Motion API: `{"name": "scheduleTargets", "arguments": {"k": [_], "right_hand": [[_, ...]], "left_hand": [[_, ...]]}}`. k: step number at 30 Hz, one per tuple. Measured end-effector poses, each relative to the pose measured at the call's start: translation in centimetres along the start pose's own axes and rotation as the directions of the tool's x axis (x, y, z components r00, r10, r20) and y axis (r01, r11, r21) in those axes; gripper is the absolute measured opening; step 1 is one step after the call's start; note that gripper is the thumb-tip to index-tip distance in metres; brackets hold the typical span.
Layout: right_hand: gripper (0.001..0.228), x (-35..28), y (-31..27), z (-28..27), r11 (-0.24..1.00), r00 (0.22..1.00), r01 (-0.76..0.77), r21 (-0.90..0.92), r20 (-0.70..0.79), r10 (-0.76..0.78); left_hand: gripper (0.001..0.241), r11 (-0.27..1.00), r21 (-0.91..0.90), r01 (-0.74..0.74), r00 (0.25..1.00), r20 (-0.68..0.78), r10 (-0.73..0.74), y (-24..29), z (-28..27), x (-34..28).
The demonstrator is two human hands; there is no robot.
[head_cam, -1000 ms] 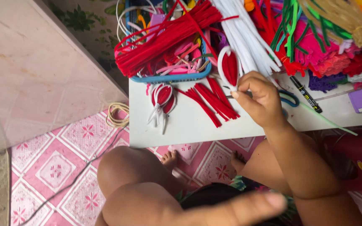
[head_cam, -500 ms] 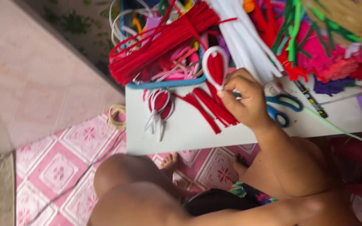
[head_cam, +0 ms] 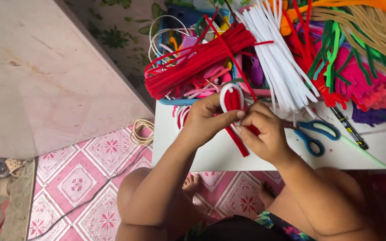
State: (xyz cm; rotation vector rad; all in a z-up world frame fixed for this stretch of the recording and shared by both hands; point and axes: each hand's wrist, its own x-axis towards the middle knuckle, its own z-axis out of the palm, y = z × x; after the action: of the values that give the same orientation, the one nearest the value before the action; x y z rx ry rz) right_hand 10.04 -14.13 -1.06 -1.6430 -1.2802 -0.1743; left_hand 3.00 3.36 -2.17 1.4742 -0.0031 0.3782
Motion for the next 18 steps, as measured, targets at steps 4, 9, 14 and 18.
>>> {"name": "scheduleTargets", "arguments": {"k": [4,9,14,18], "right_hand": [[0.017,-0.2,0.8,0.8,0.999,0.999,0.034,-0.015,-0.010,-0.034],[0.015,-0.4,1.8,0.9,0.997,0.998,0.021,-0.071,0.064,-0.017],[0.019,0.8,1.2,-2.0,0.987,0.993,-0.119,0.111,0.032,0.116],[0.009,-0.1,1.9,-2.6,0.967,0.983,-0.172,0.188,0.103,0.155]], "left_hand": [[0.018,0.990,-0.135,0.029,1.000,-0.002,-0.029,-0.5,-0.7,0.4],[0.012,0.974,-0.223,0.041,0.999,-0.003,-0.042,-1.8,-1.3,0.3],[0.012,0.990,-0.112,0.090,0.981,0.182,-0.069,-0.7,0.3,-1.1],[0.013,0.990,0.058,0.128,0.954,0.264,-0.138,-3.3,0.9,-1.4]]}}
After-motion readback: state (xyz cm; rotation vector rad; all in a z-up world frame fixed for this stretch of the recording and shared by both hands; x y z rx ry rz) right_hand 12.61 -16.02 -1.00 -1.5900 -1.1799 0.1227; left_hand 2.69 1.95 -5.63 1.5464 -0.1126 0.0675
